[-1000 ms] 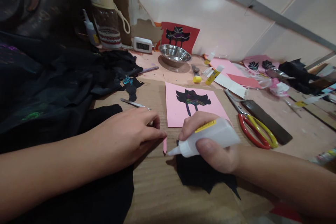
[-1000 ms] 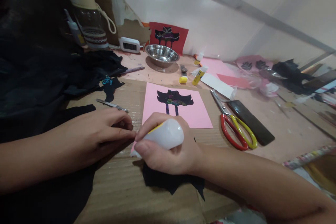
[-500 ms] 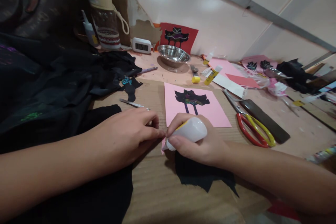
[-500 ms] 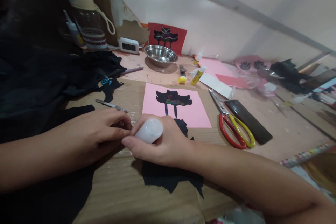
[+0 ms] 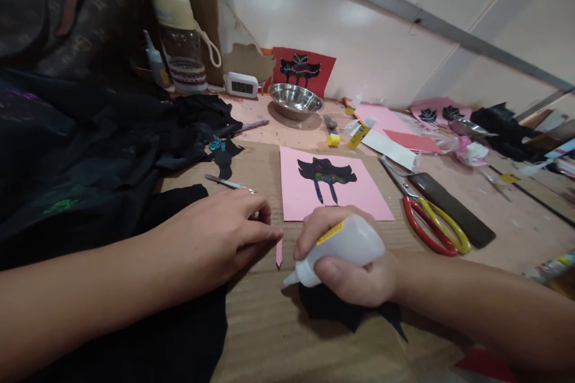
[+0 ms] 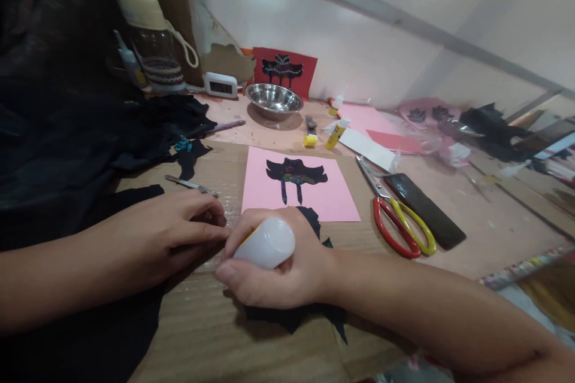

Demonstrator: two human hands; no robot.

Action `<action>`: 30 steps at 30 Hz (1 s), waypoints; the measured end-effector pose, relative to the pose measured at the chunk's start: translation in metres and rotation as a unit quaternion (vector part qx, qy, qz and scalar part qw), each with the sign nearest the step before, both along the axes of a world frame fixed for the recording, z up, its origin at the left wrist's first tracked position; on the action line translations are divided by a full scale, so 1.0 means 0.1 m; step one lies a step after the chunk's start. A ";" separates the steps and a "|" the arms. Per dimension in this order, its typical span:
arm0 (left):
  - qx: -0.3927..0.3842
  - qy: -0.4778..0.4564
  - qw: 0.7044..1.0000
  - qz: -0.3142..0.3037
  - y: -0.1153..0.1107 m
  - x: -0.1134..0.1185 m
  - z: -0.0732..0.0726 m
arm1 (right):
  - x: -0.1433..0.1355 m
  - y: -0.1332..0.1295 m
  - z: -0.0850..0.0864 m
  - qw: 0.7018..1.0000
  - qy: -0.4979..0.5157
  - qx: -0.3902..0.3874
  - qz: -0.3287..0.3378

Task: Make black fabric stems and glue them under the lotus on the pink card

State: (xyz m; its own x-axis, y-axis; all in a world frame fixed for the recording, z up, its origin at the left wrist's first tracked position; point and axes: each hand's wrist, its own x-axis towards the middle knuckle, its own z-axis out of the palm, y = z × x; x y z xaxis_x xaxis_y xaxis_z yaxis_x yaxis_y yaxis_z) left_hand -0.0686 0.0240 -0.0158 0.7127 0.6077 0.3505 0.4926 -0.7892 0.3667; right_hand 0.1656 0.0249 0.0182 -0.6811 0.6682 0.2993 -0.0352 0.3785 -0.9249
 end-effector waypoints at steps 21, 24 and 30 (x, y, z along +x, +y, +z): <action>0.036 -0.037 0.999 0.005 0.00 0.08 -0.04 | 0.11 0.18 0.28 0.985 -0.017 0.025 -0.168; 0.057 -0.036 0.998 0.002 0.02 0.08 -0.03 | 0.12 0.39 0.32 0.972 0.047 -0.112 -0.201; 0.059 -0.022 0.998 0.013 0.00 0.07 -0.02 | 0.14 0.68 0.39 0.955 0.137 -0.222 -0.140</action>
State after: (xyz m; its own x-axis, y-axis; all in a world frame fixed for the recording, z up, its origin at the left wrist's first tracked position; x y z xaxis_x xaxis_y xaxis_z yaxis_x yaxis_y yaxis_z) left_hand -0.0618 0.0240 -0.0178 0.6796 0.5781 0.4516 0.4992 -0.8155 0.2927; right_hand 0.1799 0.0930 0.0576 -0.3929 0.9156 0.0854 -0.2547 -0.0191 -0.9668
